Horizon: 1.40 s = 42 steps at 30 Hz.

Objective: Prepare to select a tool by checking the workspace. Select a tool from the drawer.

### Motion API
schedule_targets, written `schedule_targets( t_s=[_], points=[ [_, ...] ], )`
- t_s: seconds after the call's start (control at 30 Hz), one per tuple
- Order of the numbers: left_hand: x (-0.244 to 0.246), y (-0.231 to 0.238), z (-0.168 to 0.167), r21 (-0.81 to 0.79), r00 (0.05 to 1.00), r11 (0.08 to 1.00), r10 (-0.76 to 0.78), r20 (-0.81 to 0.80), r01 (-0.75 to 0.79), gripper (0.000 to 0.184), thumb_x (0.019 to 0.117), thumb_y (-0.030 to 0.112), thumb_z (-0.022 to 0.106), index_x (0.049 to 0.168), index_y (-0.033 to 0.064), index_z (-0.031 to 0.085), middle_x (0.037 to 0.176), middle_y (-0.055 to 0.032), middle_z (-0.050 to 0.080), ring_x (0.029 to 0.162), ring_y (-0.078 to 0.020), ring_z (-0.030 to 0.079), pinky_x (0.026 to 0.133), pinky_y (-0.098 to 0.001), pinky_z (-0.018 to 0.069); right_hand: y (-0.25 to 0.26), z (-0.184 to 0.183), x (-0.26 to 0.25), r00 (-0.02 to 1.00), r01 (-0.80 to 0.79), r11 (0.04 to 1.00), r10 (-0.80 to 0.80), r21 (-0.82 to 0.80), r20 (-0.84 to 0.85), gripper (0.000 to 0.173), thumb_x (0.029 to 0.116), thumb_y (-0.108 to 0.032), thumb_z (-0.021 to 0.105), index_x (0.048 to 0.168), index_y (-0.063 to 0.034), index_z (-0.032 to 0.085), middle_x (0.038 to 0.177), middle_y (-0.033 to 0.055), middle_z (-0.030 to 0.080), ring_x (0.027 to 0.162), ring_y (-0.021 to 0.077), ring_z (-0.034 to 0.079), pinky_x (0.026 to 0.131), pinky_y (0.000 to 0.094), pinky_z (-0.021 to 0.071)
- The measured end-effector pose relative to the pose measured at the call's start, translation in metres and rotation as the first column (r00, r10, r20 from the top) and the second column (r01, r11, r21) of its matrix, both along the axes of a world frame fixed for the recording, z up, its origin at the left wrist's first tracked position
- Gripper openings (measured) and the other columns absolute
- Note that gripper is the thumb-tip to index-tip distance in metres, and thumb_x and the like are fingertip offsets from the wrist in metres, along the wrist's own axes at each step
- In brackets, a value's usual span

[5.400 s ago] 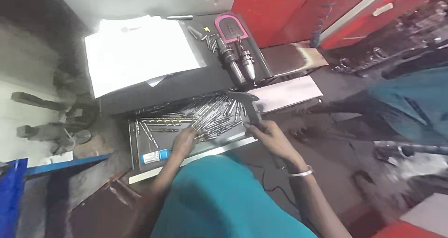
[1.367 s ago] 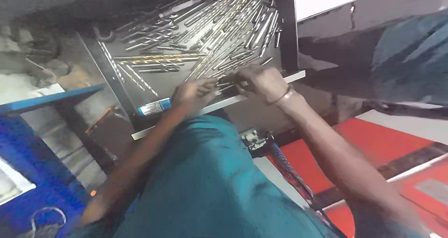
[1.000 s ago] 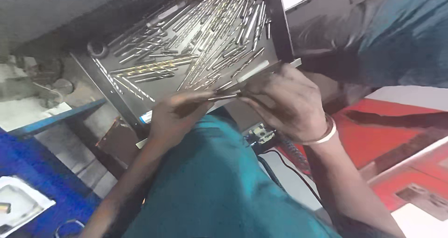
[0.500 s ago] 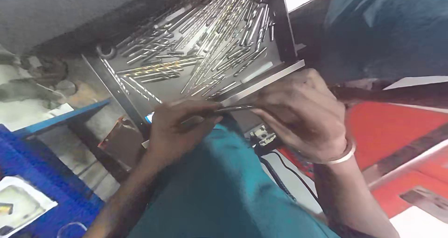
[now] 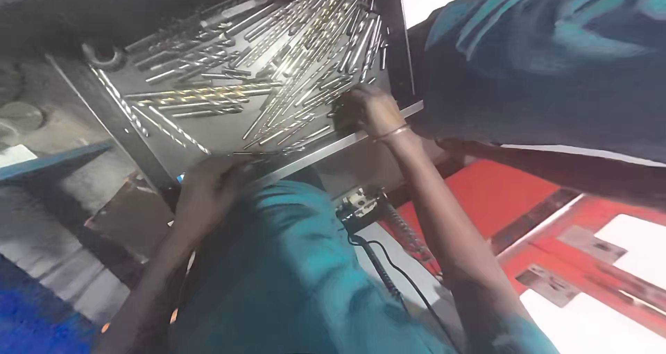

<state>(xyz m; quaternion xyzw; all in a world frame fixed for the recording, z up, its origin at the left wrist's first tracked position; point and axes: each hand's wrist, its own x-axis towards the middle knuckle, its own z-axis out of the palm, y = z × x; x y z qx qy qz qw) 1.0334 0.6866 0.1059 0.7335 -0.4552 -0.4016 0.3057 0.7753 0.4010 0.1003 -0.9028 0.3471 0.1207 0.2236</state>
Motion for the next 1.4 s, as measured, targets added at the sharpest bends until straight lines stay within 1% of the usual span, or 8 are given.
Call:
schedule_targets(
  t_s=[0.27, 0.47, 0.53, 0.63, 0.7, 0.87, 1.03, 1.4],
  points=[
    [0.004, 0.002, -0.002, 0.065, 0.998, 0.997, 0.03, 0.049, -0.033, 0.024, 0.1022, 0.027, 0.061, 0.117, 0.0132, 0.074, 0.102, -0.0057, 0.075, 0.089, -0.017, 0.071, 0.082, -0.0468, 0.0585, -0.03, -0.021, 0.012, 0.974, -0.128, 0.99, 0.115, -0.059, -0.194, 0.032, 0.0976, 0.0, 0.058, 0.128, -0.0008, 0.067, 0.132, 0.0249, 0.063, 0.107, 0.0483, 0.068, 0.086, 0.0655, 0.0547],
    [-0.012, -0.025, -0.02, -0.029, 0.983, 0.997, -0.07, 0.171, 0.076, 0.024, 0.1033, 0.024, 0.06, 0.114, 0.0092, 0.075, 0.088, -0.0098, 0.074, 0.073, -0.025, 0.07, 0.069, -0.0519, 0.057, -0.039, -0.015, 0.012, 0.932, -0.339, 0.939, 0.328, -0.051, -0.155, 0.024, 0.0992, -0.005, 0.058, 0.121, 0.0005, 0.067, 0.12, 0.0256, 0.068, 0.104, 0.0477, 0.069, 0.084, 0.0648, 0.055],
    [-0.018, -0.03, -0.033, -0.089, 0.963, 0.99, -0.087, 0.254, 0.113, 0.025, 0.1031, 0.026, 0.059, 0.112, 0.0092, 0.075, 0.086, -0.0107, 0.074, 0.071, -0.0281, 0.07, 0.065, -0.0533, 0.056, -0.032, -0.004, 0.01, 0.981, -0.194, 0.981, 0.194, -0.008, 0.007, 0.029, 0.0964, -0.006, 0.063, 0.124, 0.0017, 0.067, 0.117, 0.0246, 0.071, 0.104, 0.0447, 0.07, 0.091, 0.0629, 0.0545],
    [-0.03, -0.036, -0.044, -0.039, 0.938, 0.988, -0.131, 0.32, 0.151, 0.026, 0.104, 0.029, 0.057, 0.114, 0.0119, 0.074, 0.084, -0.0126, 0.073, 0.071, -0.0337, 0.07, 0.063, -0.0571, 0.0546, 0.0, 0.018, 0.004, 0.944, 0.102, 0.973, -0.16, 0.205, 0.29, 0.042, 0.0933, -0.014, 0.067, 0.134, -0.0035, 0.06, 0.108, 0.0109, 0.073, 0.085, 0.0171, 0.072, 0.079, 0.0368, 0.0618],
    [-0.038, -0.044, -0.045, 0.005, 0.922, 0.986, -0.157, 0.354, 0.165, 0.023, 0.1034, 0.028, 0.059, 0.113, 0.0122, 0.073, 0.083, -0.0133, 0.072, 0.073, -0.0352, 0.07, 0.062, -0.0566, 0.0549, 0.028, 0.032, 0.003, 0.803, 0.208, 0.849, -0.432, 0.486, 0.41, 0.037, 0.0966, -0.007, 0.064, 0.133, -0.0069, 0.058, 0.109, 0.0062, 0.07, 0.082, 0.011, 0.07, 0.074, 0.0283, 0.0618],
    [-0.051, -0.058, -0.047, 0.061, 0.884, 0.977, -0.213, 0.416, 0.207, 0.025, 0.1027, 0.028, 0.057, 0.11, 0.0087, 0.072, 0.082, -0.0157, 0.069, 0.072, -0.0383, 0.069, 0.058, -0.0566, 0.0542, 0.079, 0.039, 0.005, 0.342, 0.211, 0.453, -0.864, 0.866, 0.369, 0.021, 0.0993, -0.009, 0.063, 0.119, -0.0036, 0.064, 0.109, 0.0118, 0.074, 0.088, 0.0206, 0.074, 0.08, 0.0366, 0.0636],
    [-0.051, -0.066, -0.042, 0.156, 0.904, 0.965, -0.252, 0.347, 0.209, 0.025, 0.101, 0.029, 0.062, 0.112, 0.0089, 0.072, 0.087, -0.0183, 0.07, 0.078, -0.0415, 0.069, 0.063, -0.0608, 0.0543, 0.109, 0.069, 0.009, 0.165, 0.128, 0.396, -0.913, 0.909, 0.374, 0.02, 0.0943, -0.01, 0.072, 0.114, -0.0064, 0.071, 0.102, 0.0124, 0.077, 0.084, 0.0185, 0.075, 0.078, 0.0326, 0.0641],
    [-0.047, -0.07, -0.037, 0.201, 0.905, 0.952, -0.286, 0.314, 0.231, 0.022, 0.098, 0.026, 0.066, 0.111, 0.0095, 0.072, 0.088, -0.0168, 0.071, 0.077, -0.0406, 0.07, 0.062, -0.0614, 0.0533, 0.116, 0.108, 0.015, 0.22, -0.08, 0.534, -0.814, 0.842, 0.538, 0.021, 0.0941, -0.007, 0.072, 0.115, -0.0099, 0.071, 0.107, 0.0099, 0.076, 0.089, 0.0161, 0.075, 0.08, 0.03, 0.0642]
  ],
)
